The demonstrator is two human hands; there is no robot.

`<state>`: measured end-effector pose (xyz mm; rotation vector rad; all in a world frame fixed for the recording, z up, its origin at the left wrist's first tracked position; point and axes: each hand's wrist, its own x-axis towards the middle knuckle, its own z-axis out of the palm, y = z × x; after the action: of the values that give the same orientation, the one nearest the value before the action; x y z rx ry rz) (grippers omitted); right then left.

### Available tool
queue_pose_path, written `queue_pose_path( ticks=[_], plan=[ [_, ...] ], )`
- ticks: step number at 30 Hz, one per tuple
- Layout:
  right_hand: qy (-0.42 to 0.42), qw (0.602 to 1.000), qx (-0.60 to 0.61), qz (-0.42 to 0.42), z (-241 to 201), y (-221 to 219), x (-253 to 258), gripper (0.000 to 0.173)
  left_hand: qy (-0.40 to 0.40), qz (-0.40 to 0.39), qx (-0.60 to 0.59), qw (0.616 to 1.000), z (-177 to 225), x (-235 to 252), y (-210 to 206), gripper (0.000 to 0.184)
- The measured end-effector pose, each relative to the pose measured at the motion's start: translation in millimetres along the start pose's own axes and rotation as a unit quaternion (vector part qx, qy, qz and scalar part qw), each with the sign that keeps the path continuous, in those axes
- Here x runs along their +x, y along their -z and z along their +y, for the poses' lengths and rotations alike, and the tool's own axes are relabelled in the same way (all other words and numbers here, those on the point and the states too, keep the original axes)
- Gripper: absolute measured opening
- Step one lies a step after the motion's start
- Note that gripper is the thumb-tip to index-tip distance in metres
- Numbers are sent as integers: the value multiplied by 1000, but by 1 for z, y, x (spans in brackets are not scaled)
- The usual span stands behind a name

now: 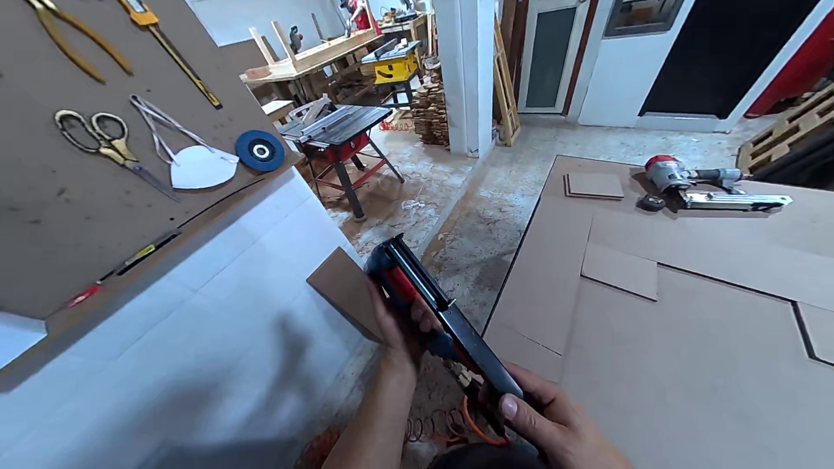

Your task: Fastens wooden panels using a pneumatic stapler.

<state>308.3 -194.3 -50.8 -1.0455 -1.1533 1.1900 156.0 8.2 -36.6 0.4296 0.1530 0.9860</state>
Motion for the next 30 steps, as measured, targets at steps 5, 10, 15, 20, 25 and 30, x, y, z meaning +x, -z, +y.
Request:
queue_pose_path(
  ticks=[5, 10, 15, 20, 25, 30],
  plan=[
    [103, 983, -63, 138, 0, -14, 39, 55, 61, -98, 2, 993, -12, -12, 10, 81],
    [175, 963, -9, 205, -12, -1, 63, 66, 79, -114, 58, 989, -12, -22, 8, 74],
    [243, 930, 134, 242, -82, 67, 25, 88, 124, -100, 245, 956, 34, -7, 33, 65],
    [148, 892, 210, 373, -47, 127, -51, 84, 203, 77, 465, 858, 24, 10, 80, 31],
    [-66, 829, 219, 511, 31, 217, -121, 82, 275, 154, 459, 831, -34, -4, 123, 31],
    [-84, 793, 51, 601, 57, 368, -167, 63, 296, 154, 510, 792, -109, -1, 87, 24]
  ],
)
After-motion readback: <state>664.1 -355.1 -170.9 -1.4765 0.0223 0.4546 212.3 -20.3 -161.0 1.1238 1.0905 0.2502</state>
